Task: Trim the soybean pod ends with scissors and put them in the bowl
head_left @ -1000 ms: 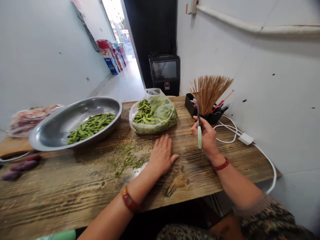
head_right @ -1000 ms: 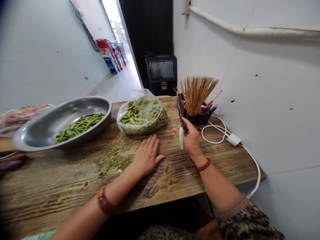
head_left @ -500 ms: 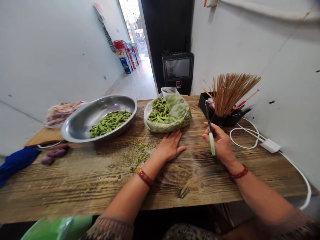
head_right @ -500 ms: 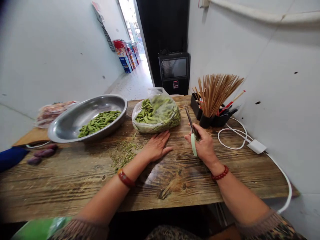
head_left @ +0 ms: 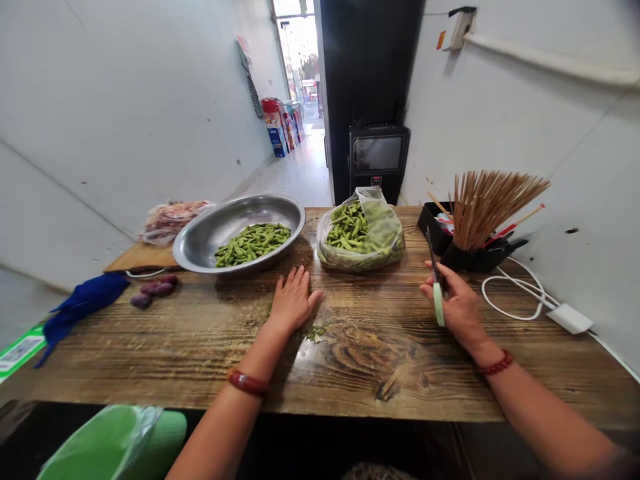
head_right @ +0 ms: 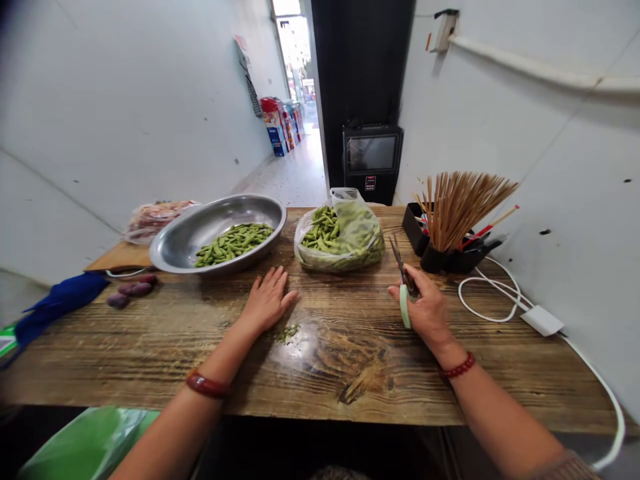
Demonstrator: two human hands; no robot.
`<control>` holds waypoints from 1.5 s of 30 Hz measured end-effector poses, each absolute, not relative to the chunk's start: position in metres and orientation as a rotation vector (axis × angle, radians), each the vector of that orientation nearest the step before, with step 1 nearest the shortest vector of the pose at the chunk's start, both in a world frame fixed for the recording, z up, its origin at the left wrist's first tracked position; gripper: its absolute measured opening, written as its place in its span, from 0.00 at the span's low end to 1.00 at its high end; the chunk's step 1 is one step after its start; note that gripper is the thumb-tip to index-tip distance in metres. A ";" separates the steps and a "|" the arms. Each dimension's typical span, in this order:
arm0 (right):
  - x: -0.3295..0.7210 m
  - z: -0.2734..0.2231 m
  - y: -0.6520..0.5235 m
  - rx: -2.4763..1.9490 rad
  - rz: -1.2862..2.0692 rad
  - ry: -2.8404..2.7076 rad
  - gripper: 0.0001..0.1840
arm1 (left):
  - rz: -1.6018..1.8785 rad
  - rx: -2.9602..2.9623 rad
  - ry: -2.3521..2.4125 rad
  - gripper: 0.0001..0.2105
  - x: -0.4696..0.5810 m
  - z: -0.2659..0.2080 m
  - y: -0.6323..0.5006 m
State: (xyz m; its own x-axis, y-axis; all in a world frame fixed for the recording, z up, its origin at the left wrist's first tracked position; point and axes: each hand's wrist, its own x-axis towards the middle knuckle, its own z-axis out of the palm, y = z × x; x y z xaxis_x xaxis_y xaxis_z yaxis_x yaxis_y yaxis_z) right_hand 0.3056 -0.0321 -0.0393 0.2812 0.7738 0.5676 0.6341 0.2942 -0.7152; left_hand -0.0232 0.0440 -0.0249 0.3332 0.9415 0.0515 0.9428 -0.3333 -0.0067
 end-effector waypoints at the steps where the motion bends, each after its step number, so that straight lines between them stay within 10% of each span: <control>1: 0.297 -0.038 -0.034 -1.368 0.201 -1.467 0.27 | -0.082 -2.547 -1.769 0.28 -0.022 -0.024 0.045; 14: 0.139 -0.036 0.049 -1.063 0.856 -1.578 0.26 | -0.251 -2.639 -1.772 0.20 -0.003 -0.012 0.090; 21: 0.148 -0.045 0.052 -1.066 0.837 -1.475 0.28 | -0.475 -2.784 -1.903 0.42 0.002 -0.027 0.140; 29: 0.141 -0.042 0.055 -1.105 0.940 -1.307 0.27 | -0.770 -2.920 -1.833 0.38 -0.007 -0.035 0.135; 37: 0.142 -0.039 0.052 -1.101 1.002 -1.260 0.29 | -0.595 -2.811 -1.680 0.19 -0.064 -0.032 0.100; 45: 0.146 -0.046 0.055 -1.093 0.922 -1.378 0.25 | -0.173 -2.618 -2.033 0.32 -0.025 -0.033 0.151</control>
